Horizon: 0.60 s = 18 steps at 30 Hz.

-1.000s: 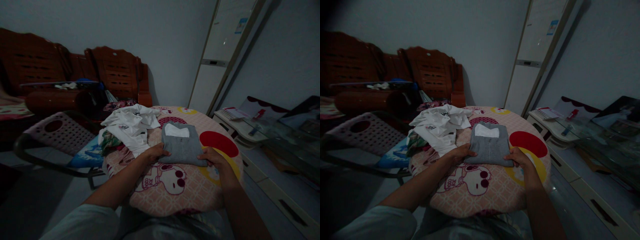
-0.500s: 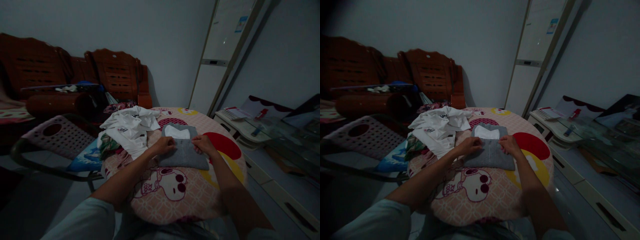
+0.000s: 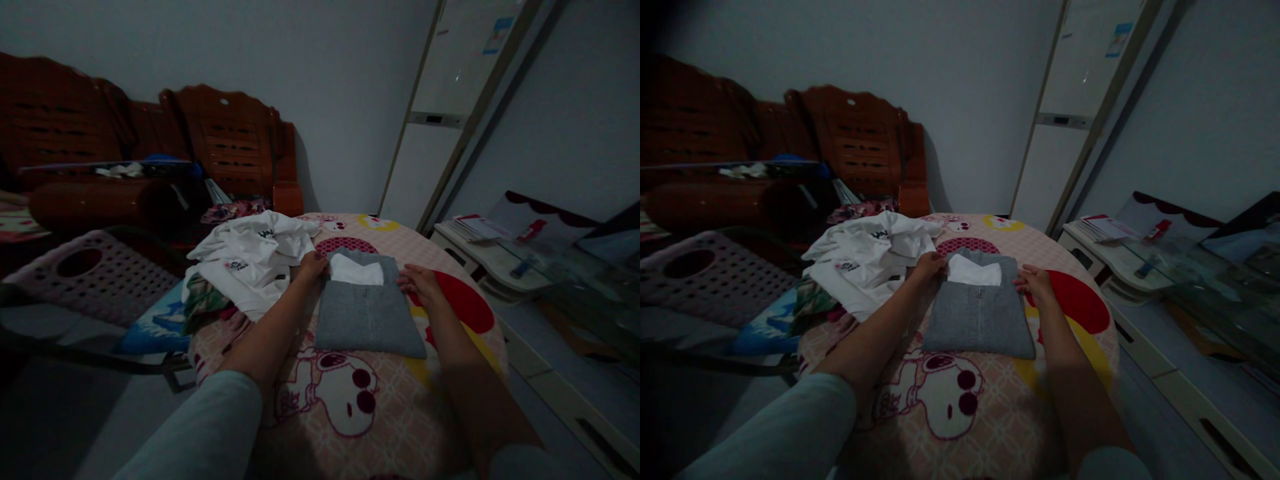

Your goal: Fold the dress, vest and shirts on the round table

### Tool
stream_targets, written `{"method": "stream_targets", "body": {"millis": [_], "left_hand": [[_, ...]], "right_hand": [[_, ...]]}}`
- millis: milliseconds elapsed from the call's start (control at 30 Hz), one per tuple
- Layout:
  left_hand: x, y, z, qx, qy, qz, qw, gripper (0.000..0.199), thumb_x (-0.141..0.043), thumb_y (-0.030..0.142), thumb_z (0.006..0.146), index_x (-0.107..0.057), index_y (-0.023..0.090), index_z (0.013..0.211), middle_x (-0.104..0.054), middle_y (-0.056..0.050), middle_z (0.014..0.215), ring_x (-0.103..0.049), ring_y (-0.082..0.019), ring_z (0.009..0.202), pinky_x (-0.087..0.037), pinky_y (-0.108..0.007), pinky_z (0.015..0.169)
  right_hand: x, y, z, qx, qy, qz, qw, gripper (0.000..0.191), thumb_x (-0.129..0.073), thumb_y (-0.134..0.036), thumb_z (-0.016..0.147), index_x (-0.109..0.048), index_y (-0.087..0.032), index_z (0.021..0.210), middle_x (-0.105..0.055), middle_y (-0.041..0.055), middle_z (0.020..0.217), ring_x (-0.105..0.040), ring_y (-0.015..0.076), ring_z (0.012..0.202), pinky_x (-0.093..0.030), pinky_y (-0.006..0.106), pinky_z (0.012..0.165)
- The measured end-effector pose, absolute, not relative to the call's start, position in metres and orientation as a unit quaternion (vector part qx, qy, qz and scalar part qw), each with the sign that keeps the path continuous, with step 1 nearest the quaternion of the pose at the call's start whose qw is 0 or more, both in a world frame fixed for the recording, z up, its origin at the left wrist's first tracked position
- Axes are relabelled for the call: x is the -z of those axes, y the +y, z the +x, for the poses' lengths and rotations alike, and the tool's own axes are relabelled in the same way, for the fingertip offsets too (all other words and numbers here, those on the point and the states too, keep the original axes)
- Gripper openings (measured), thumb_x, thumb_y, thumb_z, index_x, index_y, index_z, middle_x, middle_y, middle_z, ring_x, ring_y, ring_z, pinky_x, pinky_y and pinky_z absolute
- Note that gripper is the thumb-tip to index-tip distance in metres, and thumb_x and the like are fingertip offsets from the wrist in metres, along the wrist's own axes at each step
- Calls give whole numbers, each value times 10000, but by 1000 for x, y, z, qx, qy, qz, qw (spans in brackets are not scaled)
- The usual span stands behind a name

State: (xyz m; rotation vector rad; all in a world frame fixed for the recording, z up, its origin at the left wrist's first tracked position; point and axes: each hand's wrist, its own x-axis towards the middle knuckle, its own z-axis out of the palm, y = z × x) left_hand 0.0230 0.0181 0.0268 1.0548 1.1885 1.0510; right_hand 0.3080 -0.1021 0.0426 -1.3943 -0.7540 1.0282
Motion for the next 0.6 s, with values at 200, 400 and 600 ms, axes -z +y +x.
{"method": "stream_targets", "body": {"millis": [200,400,600], "left_hand": [[-20,29,23,-451,499,375,638,124,-694,30,763,-601,110,752,-571,10,569,-538,-72,453,-499,-185,502],[-25,30,23,-479,406,280,726,190,-616,-77,778,-592,99,845,-610,-23,718,-653,-111,691,-625,-253,784],[-24,30,23,-484,378,230,755,229,-594,-75,792,-600,96,943,-652,-59,796,-670,-139,747,-630,-262,762]], "right_hand": [[-29,-78,325,-495,-300,-566,587,231,-748,-185,720,-545,-222,822,-669,29,723,-724,198,738,-620,252,584],[-23,-64,328,-502,-360,-550,562,227,-731,-331,756,-526,-247,807,-705,85,915,-704,245,976,-642,346,756],[-22,-63,317,-530,-298,-491,623,232,-780,-260,699,-581,-237,815,-706,62,909,-701,225,955,-633,355,840]]}}
